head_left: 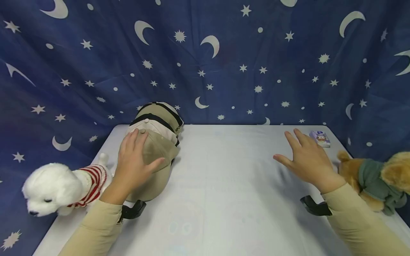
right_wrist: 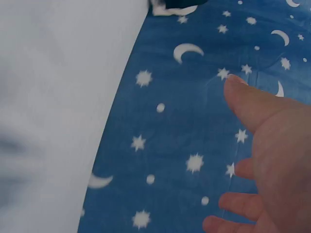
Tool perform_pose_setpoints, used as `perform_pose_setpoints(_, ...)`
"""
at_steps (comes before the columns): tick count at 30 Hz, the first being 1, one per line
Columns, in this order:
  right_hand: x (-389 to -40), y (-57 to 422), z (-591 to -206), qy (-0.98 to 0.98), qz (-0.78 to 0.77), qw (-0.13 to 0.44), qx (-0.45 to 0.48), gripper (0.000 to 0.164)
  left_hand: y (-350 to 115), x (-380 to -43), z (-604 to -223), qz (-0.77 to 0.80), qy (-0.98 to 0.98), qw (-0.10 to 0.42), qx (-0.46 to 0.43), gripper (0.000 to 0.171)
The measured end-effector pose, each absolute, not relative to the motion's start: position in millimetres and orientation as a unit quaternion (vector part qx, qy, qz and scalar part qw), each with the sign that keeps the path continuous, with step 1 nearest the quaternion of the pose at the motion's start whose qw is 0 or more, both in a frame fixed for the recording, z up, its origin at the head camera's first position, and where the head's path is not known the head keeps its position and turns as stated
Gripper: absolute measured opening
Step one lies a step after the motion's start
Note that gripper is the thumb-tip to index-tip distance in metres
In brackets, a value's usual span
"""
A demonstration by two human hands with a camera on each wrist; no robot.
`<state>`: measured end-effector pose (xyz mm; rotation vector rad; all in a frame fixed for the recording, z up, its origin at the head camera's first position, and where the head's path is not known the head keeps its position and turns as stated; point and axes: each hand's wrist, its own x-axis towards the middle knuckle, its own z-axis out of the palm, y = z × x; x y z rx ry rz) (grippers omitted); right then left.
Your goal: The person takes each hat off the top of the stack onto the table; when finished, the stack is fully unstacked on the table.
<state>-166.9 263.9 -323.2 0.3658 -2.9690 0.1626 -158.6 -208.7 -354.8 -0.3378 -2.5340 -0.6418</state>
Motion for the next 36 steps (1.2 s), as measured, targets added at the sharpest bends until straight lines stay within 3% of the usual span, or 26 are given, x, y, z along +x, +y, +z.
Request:
perform_pose_setpoints(15, -187, 184, -338, -0.950, 0.206, 0.070, 0.225, 0.077, -245, -132, -396, -0.324, -0.889, 0.318, -0.065, 0.079)
perform_pose_setpoints(25, -205, 139, -349, -0.933, 0.251, 0.041, 0.255, 0.076, -256, -120, -422, -0.366, -0.911, 0.189, 0.035, 0.094)
perform_pose_setpoints(36, -217, 89, -351, -0.919, 0.261, 0.011, 0.296, 0.073, -266, -119, -432, -0.373, -0.913, 0.157, 0.055, 0.093)
